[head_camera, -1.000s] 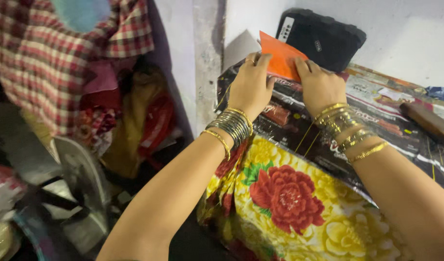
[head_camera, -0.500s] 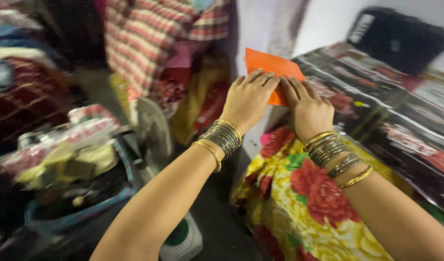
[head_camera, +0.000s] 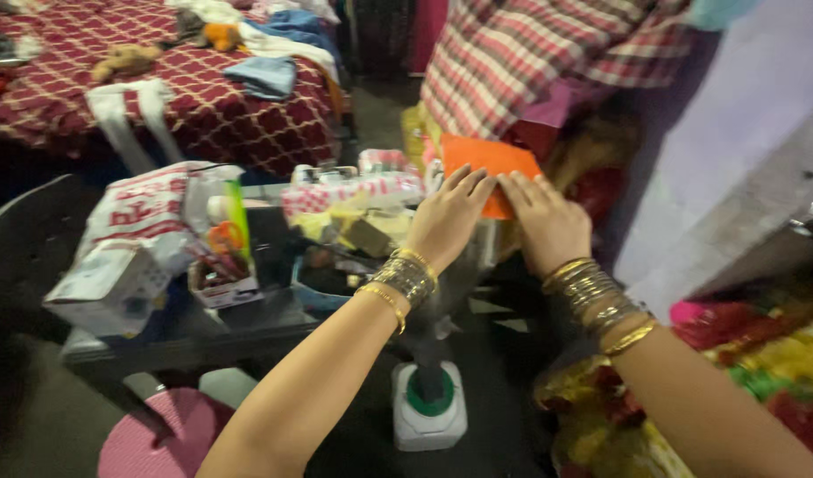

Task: The person gathers various household items from a shelf and places them into a plastic basket on a table. Items handled include a plastic bag, a small box, a hairdryer, a container with stationery, a blood pressure monitor box, a wallet, and a black case. The person also briefly wipes the shelf surface with a cloth.

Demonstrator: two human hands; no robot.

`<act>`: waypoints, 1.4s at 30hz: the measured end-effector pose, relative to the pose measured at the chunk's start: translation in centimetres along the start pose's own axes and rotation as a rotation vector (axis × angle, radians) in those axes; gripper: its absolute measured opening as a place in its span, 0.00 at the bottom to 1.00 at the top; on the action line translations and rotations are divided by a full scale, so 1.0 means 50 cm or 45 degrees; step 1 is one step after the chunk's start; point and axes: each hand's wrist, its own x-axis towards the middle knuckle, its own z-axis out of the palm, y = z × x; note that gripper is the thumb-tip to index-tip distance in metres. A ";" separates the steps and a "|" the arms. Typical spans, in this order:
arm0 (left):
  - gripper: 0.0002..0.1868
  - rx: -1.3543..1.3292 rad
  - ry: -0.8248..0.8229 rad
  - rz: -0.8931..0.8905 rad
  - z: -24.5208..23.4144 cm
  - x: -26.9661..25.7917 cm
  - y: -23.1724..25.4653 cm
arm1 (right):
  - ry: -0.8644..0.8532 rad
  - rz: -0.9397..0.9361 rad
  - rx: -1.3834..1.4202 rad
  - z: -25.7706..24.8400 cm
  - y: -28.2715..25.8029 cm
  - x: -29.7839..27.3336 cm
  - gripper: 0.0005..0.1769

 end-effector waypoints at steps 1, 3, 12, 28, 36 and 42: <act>0.22 0.028 -0.013 -0.027 -0.011 -0.026 -0.033 | 0.009 -0.041 -0.001 0.021 -0.034 0.016 0.30; 0.23 0.107 -0.046 -0.056 -0.030 -0.075 -0.097 | -0.052 -0.088 0.056 0.065 -0.104 0.046 0.30; 0.24 0.337 -0.204 -0.189 -0.044 -0.258 -0.338 | -0.074 -0.223 0.380 0.231 -0.349 0.136 0.28; 0.29 0.375 -0.768 -0.608 0.076 -0.396 -0.493 | -0.527 -0.146 0.662 0.419 -0.426 0.084 0.37; 0.23 0.376 -0.765 -0.703 0.076 -0.332 -0.461 | -0.417 -0.124 0.748 0.317 -0.370 0.099 0.37; 0.25 0.354 -0.716 -0.711 0.066 -0.266 -0.395 | -0.359 -0.125 0.699 0.242 -0.282 0.091 0.34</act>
